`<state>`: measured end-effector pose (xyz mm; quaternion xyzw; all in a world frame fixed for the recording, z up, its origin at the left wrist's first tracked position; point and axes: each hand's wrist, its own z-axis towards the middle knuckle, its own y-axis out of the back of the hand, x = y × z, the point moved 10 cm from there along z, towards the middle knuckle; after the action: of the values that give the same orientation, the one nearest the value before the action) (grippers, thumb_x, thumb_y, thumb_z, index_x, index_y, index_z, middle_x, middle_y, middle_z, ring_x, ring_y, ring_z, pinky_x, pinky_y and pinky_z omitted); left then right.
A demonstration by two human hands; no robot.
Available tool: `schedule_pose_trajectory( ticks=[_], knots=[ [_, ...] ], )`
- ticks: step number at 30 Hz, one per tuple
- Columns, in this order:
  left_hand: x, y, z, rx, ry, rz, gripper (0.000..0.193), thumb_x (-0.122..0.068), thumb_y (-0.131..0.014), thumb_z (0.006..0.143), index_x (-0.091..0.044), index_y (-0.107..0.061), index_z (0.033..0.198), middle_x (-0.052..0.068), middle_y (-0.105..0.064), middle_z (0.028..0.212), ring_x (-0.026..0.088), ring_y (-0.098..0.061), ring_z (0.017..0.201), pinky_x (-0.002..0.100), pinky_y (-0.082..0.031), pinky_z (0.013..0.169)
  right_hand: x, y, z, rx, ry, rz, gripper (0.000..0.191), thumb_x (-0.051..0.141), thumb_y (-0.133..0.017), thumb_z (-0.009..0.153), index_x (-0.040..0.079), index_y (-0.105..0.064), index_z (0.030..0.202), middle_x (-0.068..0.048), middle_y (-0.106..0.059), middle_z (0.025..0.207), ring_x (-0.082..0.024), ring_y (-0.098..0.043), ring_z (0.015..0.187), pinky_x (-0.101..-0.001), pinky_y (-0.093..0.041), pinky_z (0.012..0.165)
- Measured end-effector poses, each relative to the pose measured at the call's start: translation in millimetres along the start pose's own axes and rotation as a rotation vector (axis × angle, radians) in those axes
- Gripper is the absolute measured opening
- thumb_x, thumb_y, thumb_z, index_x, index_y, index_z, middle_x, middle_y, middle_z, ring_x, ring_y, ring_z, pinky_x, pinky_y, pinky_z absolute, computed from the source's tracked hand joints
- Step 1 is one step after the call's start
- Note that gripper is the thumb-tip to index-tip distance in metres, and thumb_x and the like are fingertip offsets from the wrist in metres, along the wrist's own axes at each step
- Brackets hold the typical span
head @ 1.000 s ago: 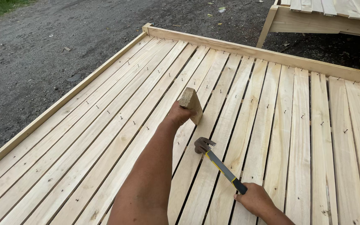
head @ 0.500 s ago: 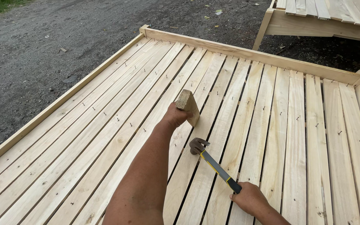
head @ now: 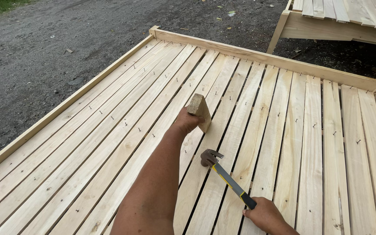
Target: The person uses a hammer to drive nails into a wooden plank placed on a slatted wooden frame. They repeatedly strike the plank with the hammer to secure it to the frame.
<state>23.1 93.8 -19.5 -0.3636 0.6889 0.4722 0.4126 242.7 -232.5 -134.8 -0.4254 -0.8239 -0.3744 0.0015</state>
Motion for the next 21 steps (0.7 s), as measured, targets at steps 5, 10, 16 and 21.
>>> schedule_pose_trajectory(
  ticks=[5, 10, 16, 21],
  knots=[
    [-1, 0, 3, 0.009, -0.044, 0.007, 0.063, -0.012, -0.082, 0.068, -0.002, -0.063, 0.128, 0.016, -0.072, 0.121, 0.027, -0.069, 0.113, 0.036, -0.052, 0.102, 19, 17, -15, -0.081, 0.114, 0.032, 0.039, 0.037, -0.081, 0.084, 0.006, -0.078, 0.109, -0.008, -0.070, 0.079, -0.020, -0.067, 0.072, -0.0354, -0.054, 0.074],
    [7, 0, 8, 0.005, -0.031, 0.035, 0.061, -0.014, -0.081, 0.068, -0.002, -0.065, 0.126, 0.016, -0.074, 0.116, 0.027, -0.072, 0.108, 0.035, -0.055, 0.097, 31, 16, -8, -0.084, 0.089, 0.071, 0.039, 0.032, -0.078, 0.086, 0.008, -0.072, 0.116, -0.008, -0.070, 0.080, -0.019, -0.067, 0.073, -0.0363, -0.056, 0.075],
    [14, -3, 13, -0.034, -0.089, -0.005, 0.061, -0.012, -0.083, 0.065, -0.003, -0.067, 0.123, 0.014, -0.074, 0.116, 0.025, -0.072, 0.106, 0.034, -0.056, 0.096, 5, -3, -1, 0.008, -0.024, 0.012, 0.039, 0.033, -0.080, 0.086, 0.010, -0.071, 0.116, -0.003, -0.064, 0.076, -0.017, -0.064, 0.071, -0.0363, -0.052, 0.072],
    [11, -2, 12, -0.043, -0.103, 0.010, 0.060, -0.011, -0.084, 0.065, -0.002, -0.067, 0.122, 0.014, -0.074, 0.115, 0.026, -0.071, 0.105, 0.035, -0.057, 0.095, 12, 2, 8, -0.050, 0.063, 0.252, 0.041, 0.033, -0.083, 0.085, 0.001, -0.073, 0.110, -0.005, -0.059, 0.063, -0.017, -0.054, 0.051, -0.0340, -0.045, 0.051]
  ],
)
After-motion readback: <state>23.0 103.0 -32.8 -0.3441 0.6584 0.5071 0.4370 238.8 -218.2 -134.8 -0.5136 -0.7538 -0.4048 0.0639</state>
